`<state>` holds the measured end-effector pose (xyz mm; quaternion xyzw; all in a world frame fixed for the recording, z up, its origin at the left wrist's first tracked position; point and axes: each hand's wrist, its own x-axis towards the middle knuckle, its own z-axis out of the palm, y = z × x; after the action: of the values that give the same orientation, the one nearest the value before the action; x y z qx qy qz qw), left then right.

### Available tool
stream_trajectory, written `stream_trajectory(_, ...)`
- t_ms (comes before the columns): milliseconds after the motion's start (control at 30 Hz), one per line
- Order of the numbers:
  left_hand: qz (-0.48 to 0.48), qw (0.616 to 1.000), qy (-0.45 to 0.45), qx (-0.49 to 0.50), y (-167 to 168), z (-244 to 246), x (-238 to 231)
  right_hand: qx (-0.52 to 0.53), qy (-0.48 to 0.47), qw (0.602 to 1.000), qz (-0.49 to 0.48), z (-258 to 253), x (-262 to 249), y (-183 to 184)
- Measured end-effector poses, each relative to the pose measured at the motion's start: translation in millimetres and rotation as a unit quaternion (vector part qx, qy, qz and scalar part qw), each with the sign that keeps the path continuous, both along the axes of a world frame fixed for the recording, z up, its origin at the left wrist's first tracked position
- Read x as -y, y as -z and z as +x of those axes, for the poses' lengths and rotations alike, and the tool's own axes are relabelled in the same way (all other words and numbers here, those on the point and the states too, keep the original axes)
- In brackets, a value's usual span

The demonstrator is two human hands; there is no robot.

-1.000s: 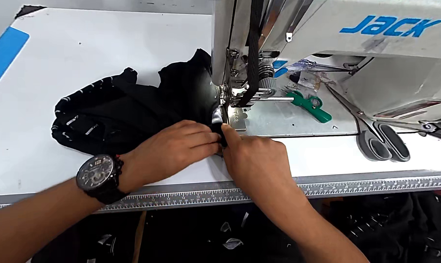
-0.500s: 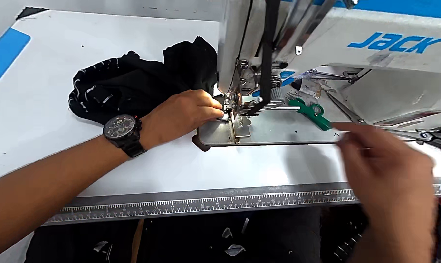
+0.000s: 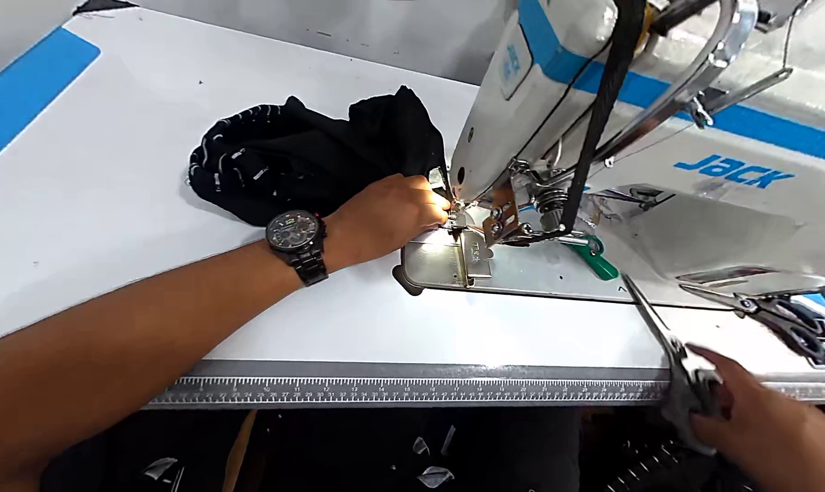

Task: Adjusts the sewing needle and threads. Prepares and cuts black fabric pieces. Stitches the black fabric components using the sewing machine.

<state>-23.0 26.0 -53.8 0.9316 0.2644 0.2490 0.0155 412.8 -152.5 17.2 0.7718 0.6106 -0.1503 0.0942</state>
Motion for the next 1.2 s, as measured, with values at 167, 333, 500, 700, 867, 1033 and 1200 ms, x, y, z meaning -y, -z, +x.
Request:
stream_trajectory(167, -0.002, 1.000, -0.015, -0.001, -4.9, 0.0, -2.0, -0.157, -0.053, 0.982, 0.086, -7.9, 42.5, 16.2)
stream_trajectory(333, -0.072, 0.997, 0.031, 0.018, -11.8, -23.1, 2.5, -0.584, -0.151, 0.797, -0.004, -80.3, 43.5, 34.5)
stream_trajectory(500, -0.133, 0.987, 0.073, 0.046, -14.2, -39.0, 3.5, -0.587, -0.126, 0.783, -0.165, -136.9, -2.3, 29.5)
stream_trajectory(700, -0.131, 0.986, 0.084, 0.055, -12.5, -39.3, 1.7, -0.485, -0.059, 0.853, -0.183, -167.8, -49.1, 0.0)
stream_trajectory(867, -0.142, 0.985, 0.090, 0.048, -15.1, -40.8, 1.8, -0.439, -0.092, 0.883, -0.140, -160.7, -47.2, 2.3)
stream_trajectory(1033, -0.136, 0.988, -0.044, -0.060, -40.5, -43.3, 20.7, -0.353, -0.091, 0.931, 0.011, -85.3, -14.4, 6.3)
stream_trajectory(1200, -0.087, 0.910, -0.359, -0.187, -48.1, -14.3, 82.3, -0.114, -0.062, 0.966, 0.222, -5.0, -19.7, 18.5)
